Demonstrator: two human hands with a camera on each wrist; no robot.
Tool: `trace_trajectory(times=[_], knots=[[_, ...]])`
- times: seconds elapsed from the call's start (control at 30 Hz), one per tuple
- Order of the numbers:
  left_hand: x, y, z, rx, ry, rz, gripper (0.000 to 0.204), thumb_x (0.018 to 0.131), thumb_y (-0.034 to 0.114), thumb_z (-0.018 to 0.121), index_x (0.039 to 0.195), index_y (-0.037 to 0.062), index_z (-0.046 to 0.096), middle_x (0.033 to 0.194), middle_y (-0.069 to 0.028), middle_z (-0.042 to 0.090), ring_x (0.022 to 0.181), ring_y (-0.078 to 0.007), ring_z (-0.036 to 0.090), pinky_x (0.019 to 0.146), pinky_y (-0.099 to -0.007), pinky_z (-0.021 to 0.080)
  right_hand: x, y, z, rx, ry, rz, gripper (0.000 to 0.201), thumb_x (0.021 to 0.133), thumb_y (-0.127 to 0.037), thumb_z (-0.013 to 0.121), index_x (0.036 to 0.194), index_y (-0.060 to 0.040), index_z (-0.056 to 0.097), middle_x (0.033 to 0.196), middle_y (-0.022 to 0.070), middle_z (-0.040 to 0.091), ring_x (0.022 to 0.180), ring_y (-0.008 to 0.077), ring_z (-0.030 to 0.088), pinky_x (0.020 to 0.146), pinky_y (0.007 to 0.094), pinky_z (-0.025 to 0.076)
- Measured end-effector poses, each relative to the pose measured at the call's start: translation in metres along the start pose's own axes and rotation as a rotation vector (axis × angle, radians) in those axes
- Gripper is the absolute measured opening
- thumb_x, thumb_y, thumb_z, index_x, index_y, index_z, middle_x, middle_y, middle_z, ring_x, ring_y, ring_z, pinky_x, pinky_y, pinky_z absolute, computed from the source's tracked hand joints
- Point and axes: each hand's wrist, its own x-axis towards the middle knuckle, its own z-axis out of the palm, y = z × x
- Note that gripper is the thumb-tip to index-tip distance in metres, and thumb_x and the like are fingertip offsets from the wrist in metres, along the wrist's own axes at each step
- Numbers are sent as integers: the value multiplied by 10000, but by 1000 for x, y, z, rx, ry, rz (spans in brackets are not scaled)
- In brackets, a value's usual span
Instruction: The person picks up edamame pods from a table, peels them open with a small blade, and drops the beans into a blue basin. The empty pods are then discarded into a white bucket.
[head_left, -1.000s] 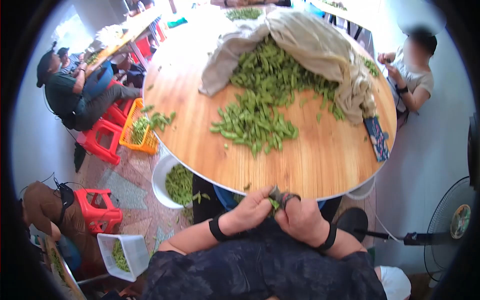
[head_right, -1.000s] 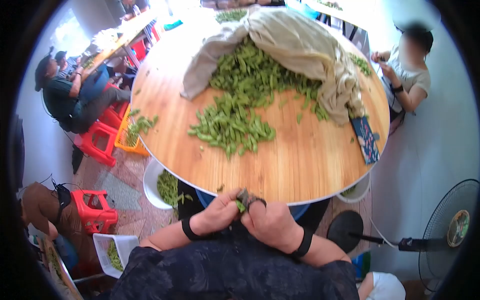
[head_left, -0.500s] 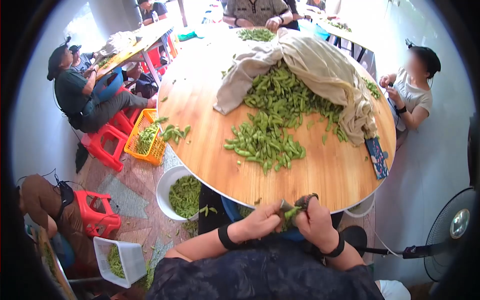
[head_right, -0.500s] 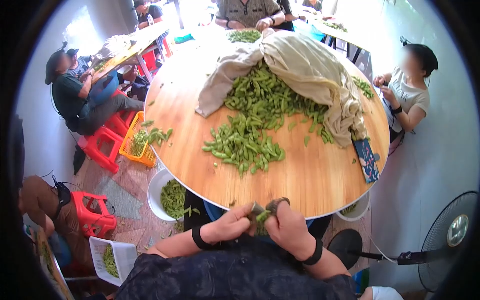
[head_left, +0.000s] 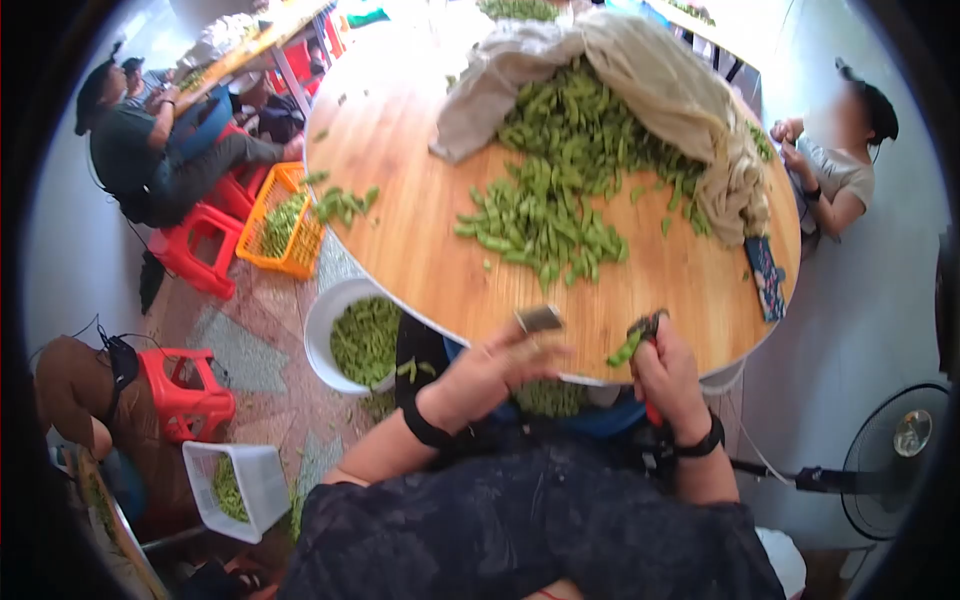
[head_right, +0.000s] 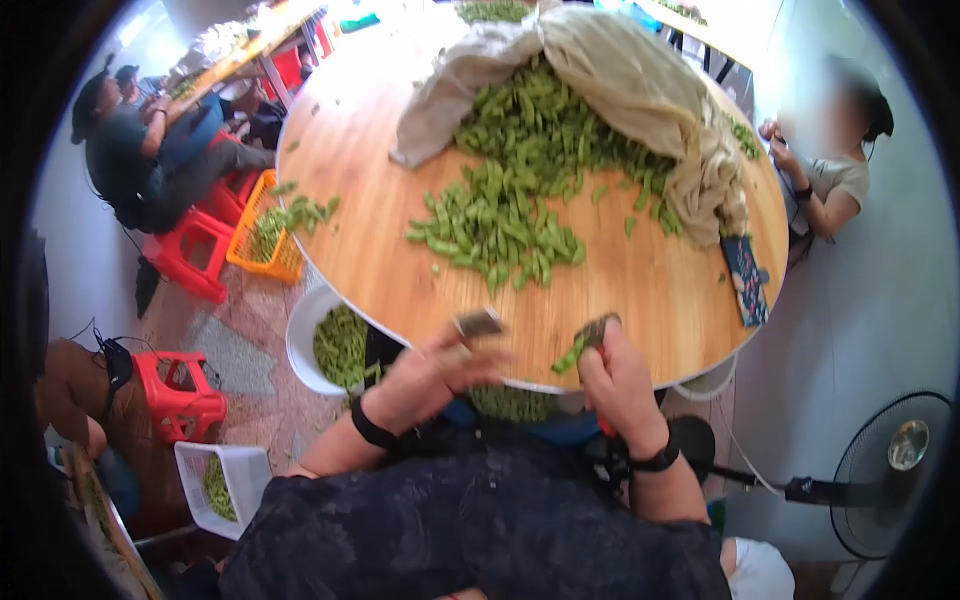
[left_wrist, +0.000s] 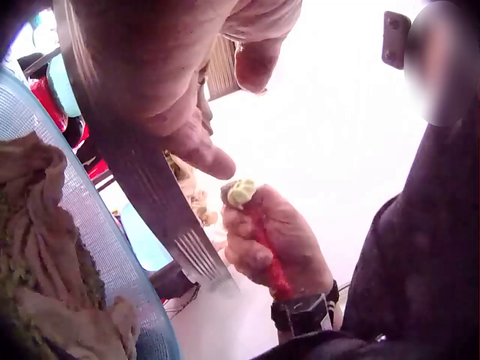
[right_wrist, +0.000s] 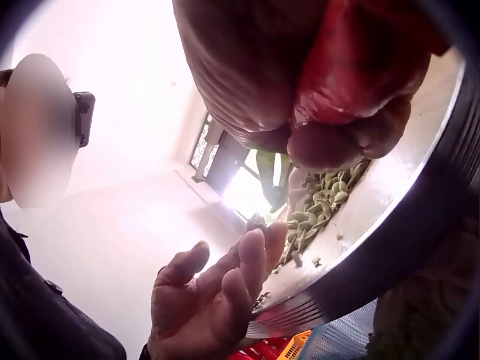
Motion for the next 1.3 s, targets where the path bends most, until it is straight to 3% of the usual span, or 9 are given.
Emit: trace_trajectory(times=[0.2, 0.37, 0.5, 0.7, 0.83, 0.9, 0.97, 1.13, 1.3], knots=[[-21, 10, -28, -37, 73, 345, 542, 951, 299, 532, 1394, 48, 348, 1343, -140, 461, 1235, -303, 489, 946, -373, 484, 10, -1, 19, -37, -49, 15, 53, 882, -77, 477, 892, -27, 491, 599, 50, 501, 428, 116, 466, 412, 280, 385], [-15, 2, -12, 506, -44, 304, 587, 902, 75, 610, 1413, 53, 322, 1274, -112, 475, 1111, -187, 526, 862, -299, 481, 22, -11, 49, -99, -132, -118, 77, 869, -84, 511, 857, -11, 494, 622, 94, 505, 517, 172, 485, 495, 321, 413], [-7, 2, -3, 1096, 120, 477, 330, 878, 25, 623, 1190, -2, 520, 921, -63, 620, 754, -115, 587, 666, -263, 487, 23, -19, 61, -73, -174, -131, 100, 861, -97, 545, 850, -8, 500, 630, 130, 495, 550, 191, 481, 533, 340, 420], [-20, 14, -12, 1180, 226, 605, 174, 890, 17, 576, 1060, -19, 584, 826, -119, 629, 706, -196, 621, 656, -301, 494, 13, -11, 43, -522, -17, -352, 171, 838, -147, 626, 856, -27, 505, 678, 154, 580, 635, 370, 586, 534, 409, 459], [-33, 33, -40, 1479, 523, 670, 188, 858, 46, 612, 1034, -19, 609, 860, -176, 621, 756, -304, 632, 666, -362, 498, 0, -3, 34, -831, -136, -555, 188, 819, -154, 631, 897, -40, 504, 690, 154, 577, 648, 358, 598, 536, 429, 480], [-43, 44, -60, 1439, 671, 682, 169, 880, 50, 597, 1027, -32, 608, 865, -141, 632, 735, -238, 623, 667, -344, 495, 1, -4, 29, -720, -236, -642, 182, 831, -144, 610, 932, -44, 496, 679, 162, 567, 614, 361, 592, 519, 430, 475], [-58, 50, -85, 1272, 758, 644, 155, 916, 53, 561, 1031, -45, 593, 851, -91, 631, 742, -187, 604, 678, -337, 496, 3, -16, 25, -704, -352, -431, 168, 839, -134, 593, 929, -45, 484, 671, 174, 562, 596, 367, 588, 514, 429, 475], [-82, 58, -85, 568, 718, 395, 239, 992, 153, 435, 1186, 31, 502, 709, 19, 487, 549, -40, 411, 482, -166, 327, 62, -27, 46, -741, -146, -576, 201, 843, -128, 603, 954, -28, 470, 653, 176, 555, 608, 374, 589, 537, 446, 465], [-94, 56, -82, 449, 708, 416, 227, 986, 121, 423, 1196, 49, 468, 837, -2, 519, 630, -53, 449, 543, -180, 378, 93, -14, 69, -857, -64, -629, 246, 831, -123, 602, 952, 0, 427, 732, 209, 575, 700, 378, 601, 614, 441, 484]])
